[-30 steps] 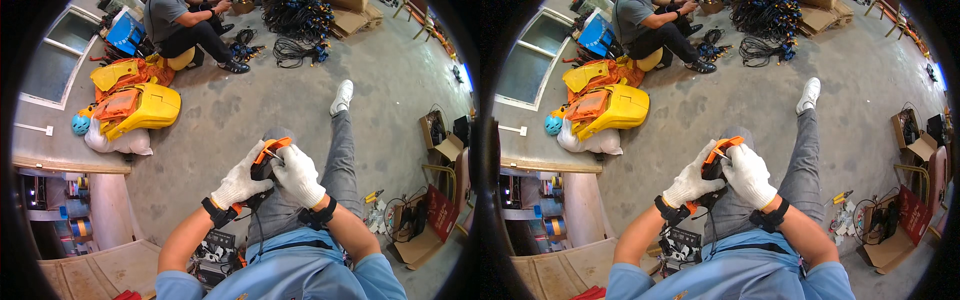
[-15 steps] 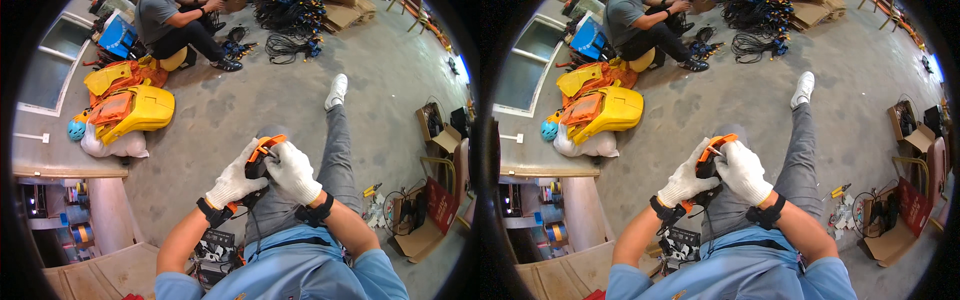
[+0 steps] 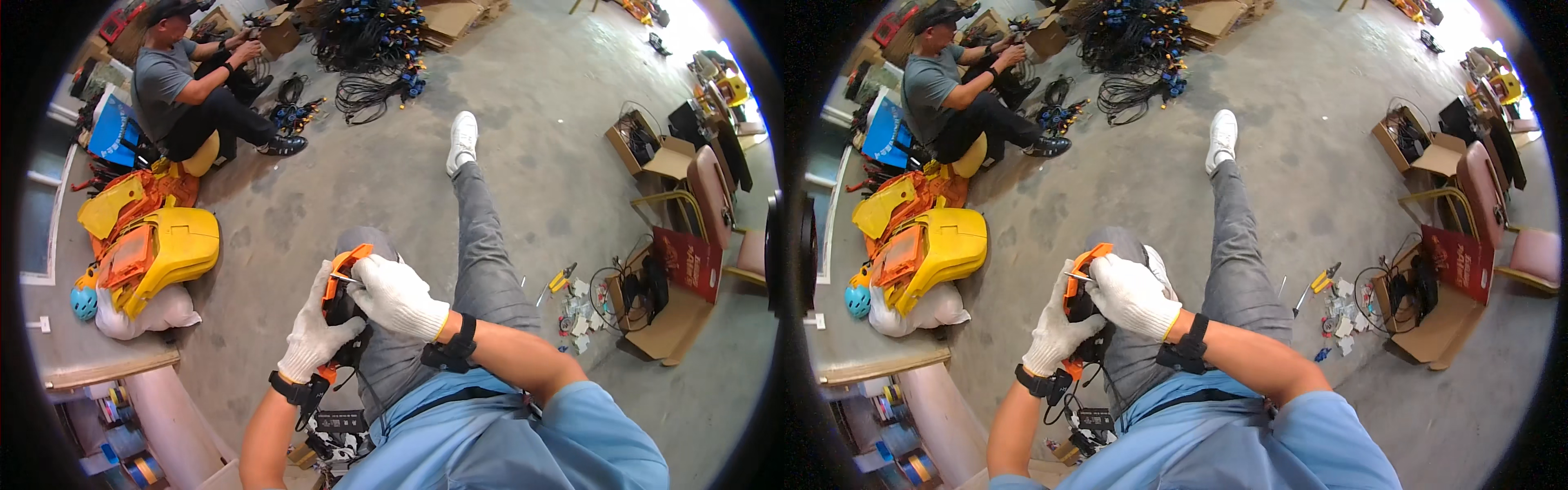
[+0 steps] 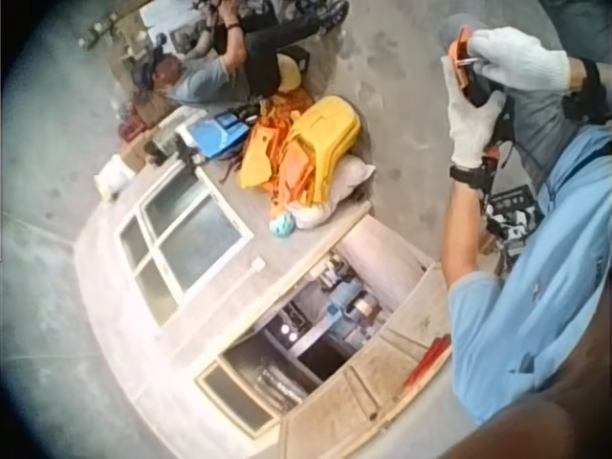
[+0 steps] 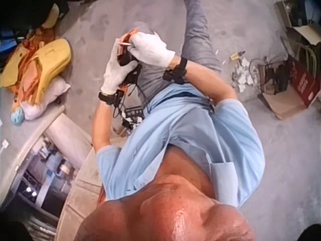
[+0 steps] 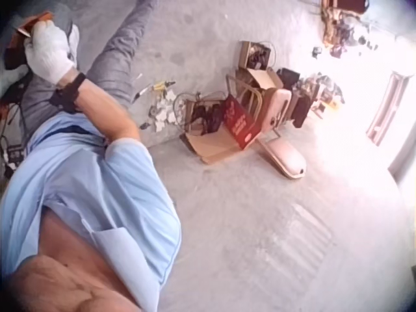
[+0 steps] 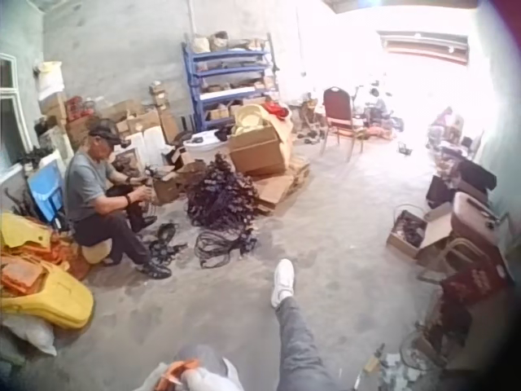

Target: The person unscrews a black component from an orange plastic frame using a screwdriver, detaches it, and then places it back into the frame to align it.

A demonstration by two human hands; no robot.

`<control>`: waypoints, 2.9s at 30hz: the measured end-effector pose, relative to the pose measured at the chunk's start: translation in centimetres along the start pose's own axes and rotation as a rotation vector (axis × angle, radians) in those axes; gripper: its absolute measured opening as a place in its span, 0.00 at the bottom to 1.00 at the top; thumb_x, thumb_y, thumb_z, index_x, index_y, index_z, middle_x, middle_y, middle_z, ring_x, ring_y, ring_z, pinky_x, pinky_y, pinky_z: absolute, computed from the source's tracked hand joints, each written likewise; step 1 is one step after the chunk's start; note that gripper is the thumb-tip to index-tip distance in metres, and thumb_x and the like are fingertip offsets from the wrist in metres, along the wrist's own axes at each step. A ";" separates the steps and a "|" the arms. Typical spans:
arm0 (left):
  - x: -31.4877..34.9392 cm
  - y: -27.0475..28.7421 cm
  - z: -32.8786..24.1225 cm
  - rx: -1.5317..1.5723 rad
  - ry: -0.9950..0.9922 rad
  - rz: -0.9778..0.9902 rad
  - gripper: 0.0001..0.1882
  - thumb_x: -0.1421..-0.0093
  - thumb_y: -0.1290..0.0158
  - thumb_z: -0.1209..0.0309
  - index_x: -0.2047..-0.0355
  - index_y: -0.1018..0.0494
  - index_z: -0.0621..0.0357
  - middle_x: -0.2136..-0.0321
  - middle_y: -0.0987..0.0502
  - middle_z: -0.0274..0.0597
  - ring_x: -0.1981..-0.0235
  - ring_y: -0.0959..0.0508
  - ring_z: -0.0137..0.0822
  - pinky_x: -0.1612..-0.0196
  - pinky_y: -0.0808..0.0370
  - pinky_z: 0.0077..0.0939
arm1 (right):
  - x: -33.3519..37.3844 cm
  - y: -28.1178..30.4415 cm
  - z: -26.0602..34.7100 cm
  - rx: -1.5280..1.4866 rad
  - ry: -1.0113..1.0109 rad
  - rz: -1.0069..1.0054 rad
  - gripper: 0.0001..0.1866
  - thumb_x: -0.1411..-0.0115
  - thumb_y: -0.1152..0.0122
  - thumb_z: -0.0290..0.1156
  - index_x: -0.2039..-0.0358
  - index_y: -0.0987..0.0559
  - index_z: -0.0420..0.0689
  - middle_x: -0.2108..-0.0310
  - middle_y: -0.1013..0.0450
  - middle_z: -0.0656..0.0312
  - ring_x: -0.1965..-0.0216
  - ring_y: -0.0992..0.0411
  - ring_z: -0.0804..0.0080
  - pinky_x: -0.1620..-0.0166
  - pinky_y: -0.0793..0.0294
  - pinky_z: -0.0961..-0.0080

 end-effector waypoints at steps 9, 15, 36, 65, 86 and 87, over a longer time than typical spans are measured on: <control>0.4 0.3 -0.9 -0.081 0.030 0.019 0.63 0.49 0.27 0.59 0.17 0.51 0.48 0.32 0.27 0.62 0.31 0.25 0.55 0.28 0.29 0.40 | 0.5 1.8 -1.4 -0.246 -0.163 0.107 0.15 0.32 0.36 0.38 0.51 0.19 0.41 0.62 0.19 0.51 0.61 0.18 0.54 0.42 0.24 0.47; 0.1 0.5 -0.4 0.012 -0.022 0.039 0.62 0.48 0.28 0.58 0.17 0.51 0.48 0.28 0.30 0.61 0.29 0.27 0.57 0.27 0.31 0.42 | 0.9 11.1 -9.4 -0.986 -0.533 -0.108 0.17 0.32 0.36 0.31 0.47 0.21 0.35 0.66 0.22 0.62 0.71 0.21 0.73 0.69 0.20 0.74; 0.4 0.5 1.0 -0.001 0.053 0.052 0.61 0.45 0.28 0.56 0.17 0.52 0.43 0.26 0.33 0.58 0.25 0.32 0.56 0.24 0.36 0.43 | 6.6 8.6 -2.0 -0.012 0.006 0.187 0.34 0.36 0.36 0.24 0.29 0.32 0.37 0.54 0.25 0.48 0.54 0.23 0.52 0.48 0.22 0.63; 0.1 0.2 1.6 -0.034 0.002 -0.014 0.62 0.47 0.29 0.54 0.17 0.52 0.37 0.28 0.31 0.60 0.30 0.27 0.60 0.27 0.30 0.45 | 7.3 5.2 -0.9 -0.071 -0.003 -0.004 0.22 0.34 0.35 0.21 0.39 0.20 0.40 0.51 0.19 0.49 0.50 0.18 0.48 0.47 0.19 0.64; 0.1 0.1 1.1 0.002 0.009 -0.011 0.62 0.48 0.27 0.55 0.17 0.51 0.40 0.28 0.30 0.58 0.30 0.27 0.59 0.27 0.30 0.45 | 7.6 5.1 -0.8 -0.055 0.020 -0.015 0.23 0.34 0.35 0.20 0.39 0.21 0.40 0.49 0.20 0.48 0.48 0.19 0.47 0.46 0.20 0.61; 0.1 0.0 1.2 0.001 0.007 -0.012 0.62 0.48 0.27 0.55 0.17 0.51 0.40 0.28 0.30 0.58 0.30 0.27 0.59 0.27 0.30 0.45 | 7.6 5.1 -0.8 -0.055 0.021 -0.016 0.23 0.34 0.35 0.20 0.39 0.21 0.40 0.49 0.20 0.48 0.48 0.19 0.47 0.46 0.20 0.61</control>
Point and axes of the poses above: each hand's wrist, its own x-axis away from the middle knuckle, its own y-axis out of the back of the hand, z = x × y, the point moved 5 cm from there along -x, towards the middle knuckle
